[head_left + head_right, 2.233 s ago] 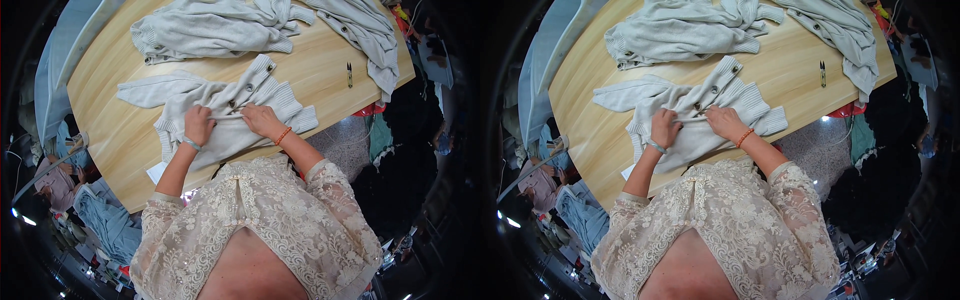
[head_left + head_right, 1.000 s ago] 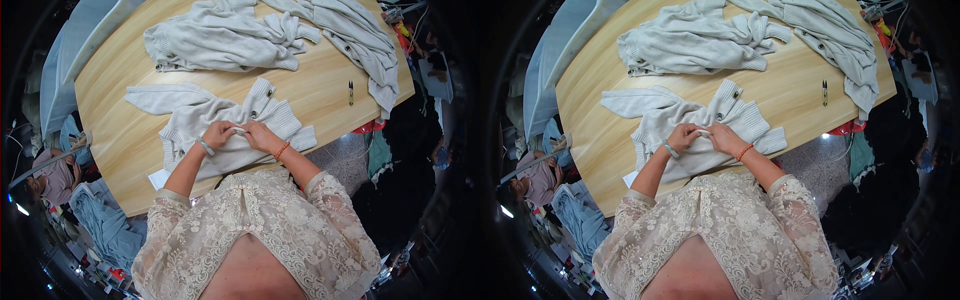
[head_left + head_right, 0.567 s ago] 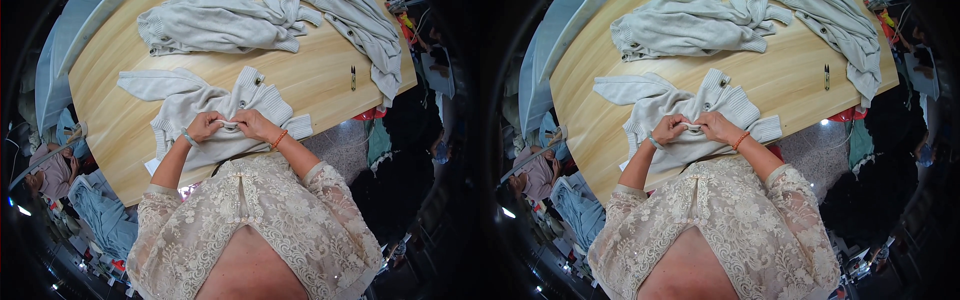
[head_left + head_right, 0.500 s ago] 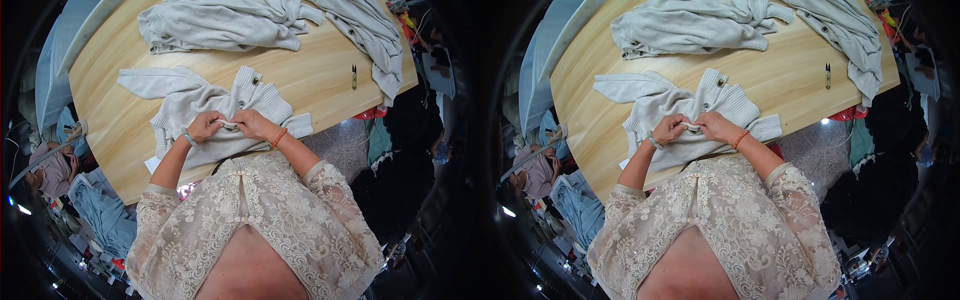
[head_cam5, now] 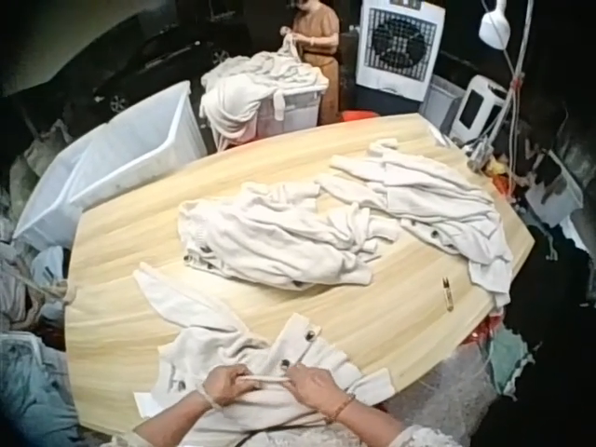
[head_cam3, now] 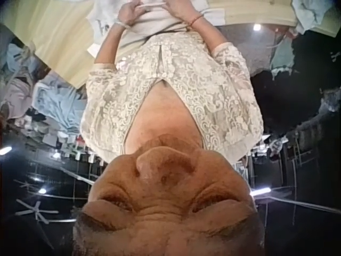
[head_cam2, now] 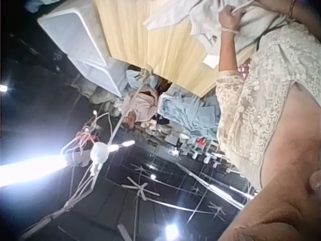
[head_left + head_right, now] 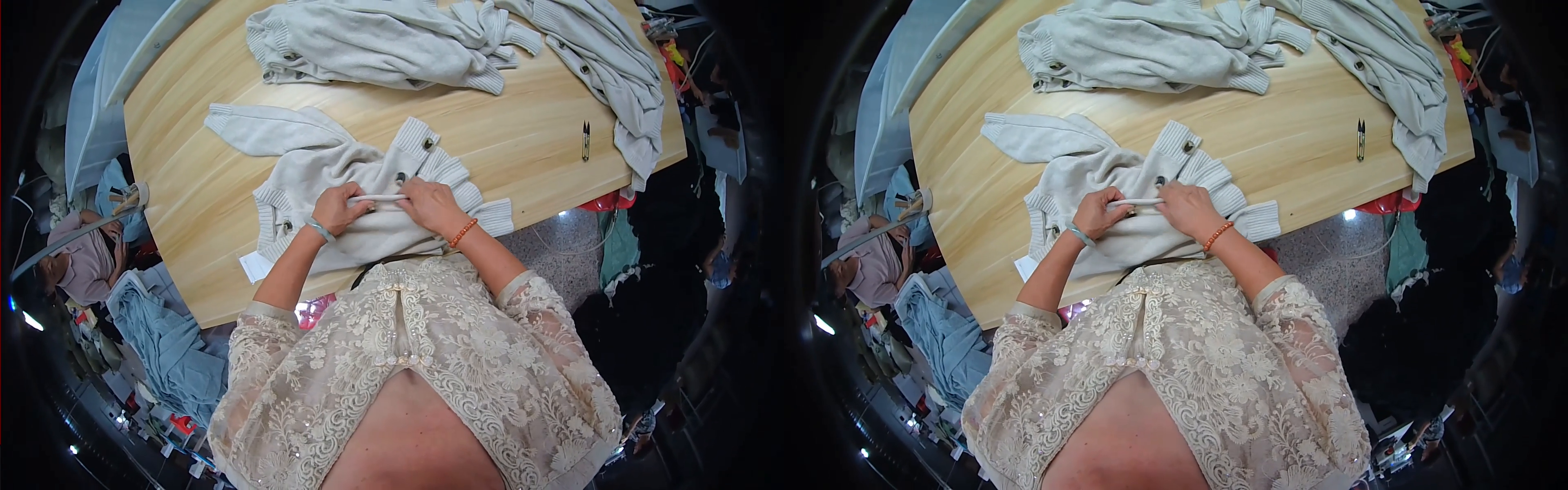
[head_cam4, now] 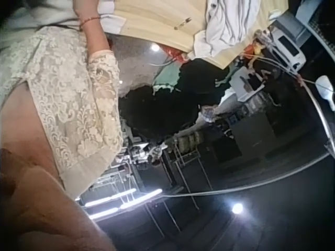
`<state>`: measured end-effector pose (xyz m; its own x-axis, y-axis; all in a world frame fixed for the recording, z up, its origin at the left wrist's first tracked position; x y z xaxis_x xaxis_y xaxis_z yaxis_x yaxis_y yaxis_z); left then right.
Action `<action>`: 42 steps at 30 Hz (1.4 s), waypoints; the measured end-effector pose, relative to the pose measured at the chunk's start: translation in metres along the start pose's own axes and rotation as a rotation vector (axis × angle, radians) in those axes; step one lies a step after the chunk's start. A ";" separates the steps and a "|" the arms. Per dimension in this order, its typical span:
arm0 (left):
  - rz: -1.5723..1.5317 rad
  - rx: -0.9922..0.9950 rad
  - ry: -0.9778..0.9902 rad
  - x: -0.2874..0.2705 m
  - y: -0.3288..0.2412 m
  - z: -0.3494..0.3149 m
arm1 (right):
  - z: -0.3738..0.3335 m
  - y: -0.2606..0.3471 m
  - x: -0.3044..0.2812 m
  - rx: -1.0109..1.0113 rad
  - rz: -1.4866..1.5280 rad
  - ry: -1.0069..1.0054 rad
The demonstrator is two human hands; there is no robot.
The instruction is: Inspecting sweaters for quality, checking buttons, and folding them on a work table in a factory environment.
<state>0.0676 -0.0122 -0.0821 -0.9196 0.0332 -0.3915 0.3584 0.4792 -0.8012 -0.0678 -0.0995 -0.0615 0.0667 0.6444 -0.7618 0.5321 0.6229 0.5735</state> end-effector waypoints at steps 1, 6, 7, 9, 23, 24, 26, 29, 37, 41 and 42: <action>0.136 -0.044 -0.103 -0.009 0.004 -0.001 | -0.002 -0.011 -0.003 0.005 -0.061 -0.053; 0.357 0.403 -0.365 -0.010 -0.063 -0.005 | 0.003 -0.022 0.008 -0.013 -0.130 -0.017; 0.252 0.480 -0.337 0.002 -0.067 0.004 | 0.005 -0.022 0.006 0.005 -0.126 -0.012; 0.094 0.362 -0.285 0.028 -0.049 0.028 | 0.009 -0.008 0.006 -0.077 -0.062 -0.083; -0.602 -0.098 -0.181 0.060 0.014 0.071 | -0.001 -0.010 -0.015 0.017 0.181 -0.211; -0.638 -0.087 -0.194 0.058 0.015 0.070 | 0.002 -0.008 -0.011 0.001 0.182 -0.208; -0.656 -0.102 -0.192 0.056 0.016 0.069 | 0.002 -0.005 -0.016 -0.054 0.195 -0.294; -0.653 -0.087 -0.178 0.051 0.021 0.065 | 0.003 0.007 -0.015 -0.140 0.027 -0.237; -0.306 0.188 -0.080 0.038 -0.015 0.029 | 0.018 0.005 -0.003 -0.107 0.141 -0.016; -0.251 0.216 -0.190 0.029 -0.013 0.039 | 0.026 -0.011 0.001 -0.110 0.197 0.084; -0.257 0.210 -0.193 0.030 -0.012 0.039 | 0.024 -0.012 -0.001 -0.132 0.204 0.031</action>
<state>0.0422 -0.0512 -0.1024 -0.9439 -0.2397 -0.2272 0.1633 0.2592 -0.9519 -0.0540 -0.1181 -0.0748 0.1344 0.7745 -0.6181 0.3949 0.5302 0.7503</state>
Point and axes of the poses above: each hand's wrist, its own z-axis towards the middle knuckle, its own x-axis out of the palm, y = z × x, the point moved 9 cm from there along z, towards the middle knuckle, and after that the axes turned 8 degrees about -z, right-handed, at the moved point
